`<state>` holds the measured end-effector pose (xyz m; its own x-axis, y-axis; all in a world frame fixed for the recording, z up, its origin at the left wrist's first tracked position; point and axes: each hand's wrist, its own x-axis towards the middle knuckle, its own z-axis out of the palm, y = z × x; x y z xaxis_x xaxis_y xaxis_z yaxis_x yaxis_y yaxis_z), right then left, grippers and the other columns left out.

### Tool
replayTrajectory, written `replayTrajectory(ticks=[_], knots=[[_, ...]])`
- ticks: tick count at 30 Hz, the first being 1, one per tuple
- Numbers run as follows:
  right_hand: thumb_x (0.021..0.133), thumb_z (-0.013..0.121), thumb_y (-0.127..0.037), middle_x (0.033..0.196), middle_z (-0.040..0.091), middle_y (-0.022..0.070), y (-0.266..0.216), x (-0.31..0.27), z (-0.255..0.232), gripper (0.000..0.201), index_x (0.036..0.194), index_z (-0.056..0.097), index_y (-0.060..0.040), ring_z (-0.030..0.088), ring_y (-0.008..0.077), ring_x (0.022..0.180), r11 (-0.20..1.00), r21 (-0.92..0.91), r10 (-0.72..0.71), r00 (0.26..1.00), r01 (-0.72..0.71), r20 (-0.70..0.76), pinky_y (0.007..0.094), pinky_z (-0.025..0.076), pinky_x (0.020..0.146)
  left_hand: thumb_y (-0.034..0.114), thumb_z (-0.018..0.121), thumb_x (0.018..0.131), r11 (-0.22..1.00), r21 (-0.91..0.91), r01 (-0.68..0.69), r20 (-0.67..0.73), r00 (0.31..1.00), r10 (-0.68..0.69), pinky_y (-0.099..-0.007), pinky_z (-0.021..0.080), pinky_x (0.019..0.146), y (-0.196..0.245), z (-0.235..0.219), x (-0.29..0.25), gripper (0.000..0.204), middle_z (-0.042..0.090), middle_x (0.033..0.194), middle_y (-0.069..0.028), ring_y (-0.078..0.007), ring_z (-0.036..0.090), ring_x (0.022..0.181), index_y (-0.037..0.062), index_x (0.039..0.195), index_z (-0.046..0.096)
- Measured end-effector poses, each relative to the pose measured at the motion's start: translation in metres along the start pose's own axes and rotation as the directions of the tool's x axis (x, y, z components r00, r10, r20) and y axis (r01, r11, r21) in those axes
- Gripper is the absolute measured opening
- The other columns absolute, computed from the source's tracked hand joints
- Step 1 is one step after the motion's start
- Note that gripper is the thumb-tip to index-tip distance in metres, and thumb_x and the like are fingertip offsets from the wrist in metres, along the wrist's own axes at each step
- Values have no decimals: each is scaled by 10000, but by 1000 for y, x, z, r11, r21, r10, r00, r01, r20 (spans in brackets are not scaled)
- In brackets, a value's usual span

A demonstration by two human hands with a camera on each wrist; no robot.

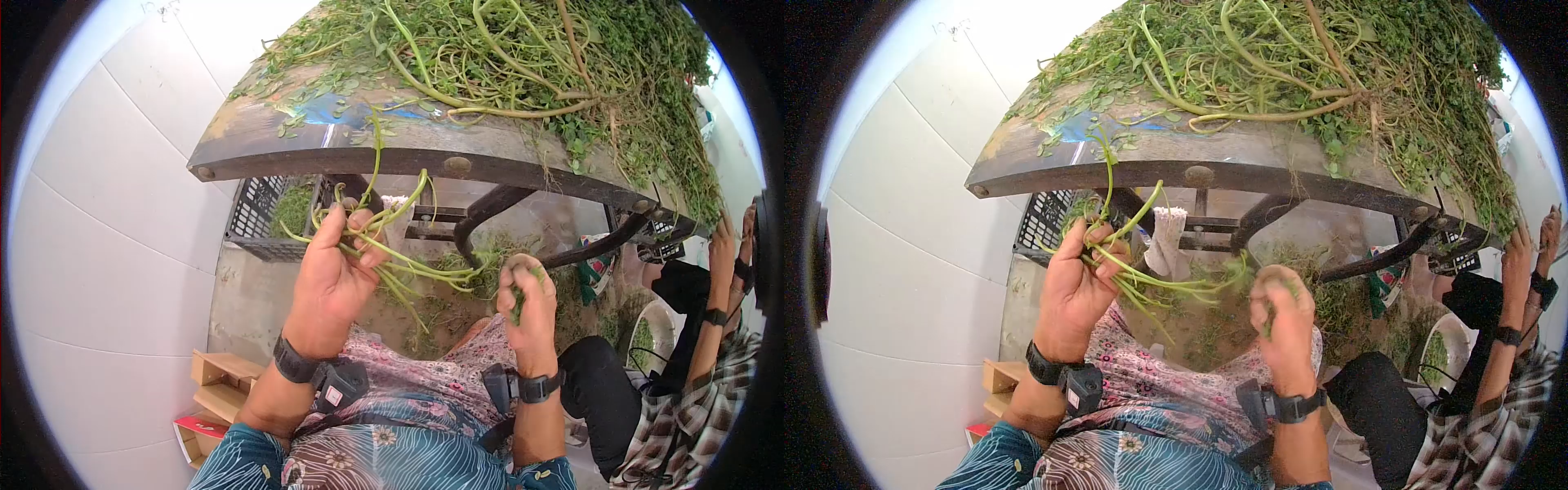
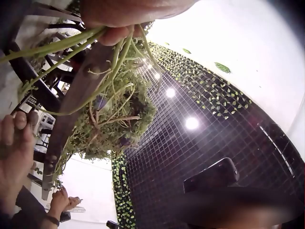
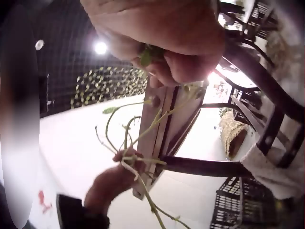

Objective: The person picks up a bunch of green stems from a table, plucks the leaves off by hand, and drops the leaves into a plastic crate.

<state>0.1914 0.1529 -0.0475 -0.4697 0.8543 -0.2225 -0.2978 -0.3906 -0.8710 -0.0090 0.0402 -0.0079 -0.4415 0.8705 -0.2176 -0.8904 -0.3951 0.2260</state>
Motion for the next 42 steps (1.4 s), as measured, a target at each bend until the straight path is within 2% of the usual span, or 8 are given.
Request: replayTrajectory(ticks=[5, 10, 13, 29, 32, 34, 39, 42], knots=[[784, 523, -65, 832, 626, 117, -9, -20, 24, 232, 1003, 582, -14, 602, 173, 740, 646, -644, -190, 903, 410, 385, 278, 459, 617, 233, 435, 923, 1000, 20, 23, -38, 999, -23, -245, 360, 496, -10, -1, 0, 128, 456, 730, 4, -104, 411, 613, 111, 941, 469], [711, 603, -77, 937, 608, 173, 1, -14, 33, 292, 998, 578, -26, 584, 329, 862, 380, -706, -119, 789, 597, 603, 372, 472, 732, 253, 425, 923, 999, -23, 22, 21, 1000, -22, -255, 367, 478, -6, -3, -2, 167, 456, 738, -12, -145, 417, 660, 89, 932, 454], [740, 592, -44, 818, 602, 178, 8, -14, 26, 193, 929, 597, -4, 599, 314, 731, 393, -714, 23, 770, 580, 638, 334, 463, 636, 250, 423, 924, 1000, 12, -7, 21, 1000, 6, -253, 368, 480, 0, -2, -2, 159, 456, 734, -11, -141, 412, 658, 92, 920, 446], [753, 518, -82, 763, 610, 157, 31, -6, -14, 156, 855, 599, 3, 586, 298, 627, 445, -787, -240, 904, 427, 354, 345, 457, 562, 262, 421, 929, 979, 188, -73, -60, 995, 85, -244, 372, 508, 5, -9, -3, 148, 484, 741, 1, -101, 435, 624, 116, 930, 441], [783, 474, -63, 635, 507, 38, 31, 5, -19, 140, 853, 585, -17, 429, 113, 483, 900, -435, -30, 1000, 25, -4, 263, 371, 451, 272, 411, 932, 969, 243, -42, -162, 983, 84, -240, 368, 499, -6, 0, -9, 174, 485, 725, 4, -115, 440, 624, 112, 966, 468], [809, 463, -86, 611, 462, 8, 26, 13, -31, 132, 888, 557, -38, 379, 105, 458, 995, -92, 39, 993, -49, -108, 242, 335, 426, 271, 412, 932, 958, 273, -86, -131, 983, 126, -237, 367, 493, -4, 3, -12, 172, 487, 727, 6, -116, 442, 621, 113, 967, 468], [879, 449, -133, 750, 487, 46, 16, 18, -67, 87, 893, 502, -66, 402, 118, 525, 797, 561, 295, 955, -222, -41, 239, 322, 388, 271, 415, 931, 913, 383, -139, -70, 981, 179, -227, 363, 488, 8, 8, -15, 175, 483, 703, 12, -119, 448, 604, 114, 981, 472], [881, 464, -154, 896, 514, 76, 19, 18, -69, 83, 877, 482, -73, 427, 121, 581, 830, 484, 297, 954, -275, 33, 224, 322, 387, 286, 455, 913, 870, 488, -62, -116, 984, 136, -244, 383, 526, 1, 1, -15, 203, 532, 748, -3, -117, 490, 640, 97, 971, 502]])
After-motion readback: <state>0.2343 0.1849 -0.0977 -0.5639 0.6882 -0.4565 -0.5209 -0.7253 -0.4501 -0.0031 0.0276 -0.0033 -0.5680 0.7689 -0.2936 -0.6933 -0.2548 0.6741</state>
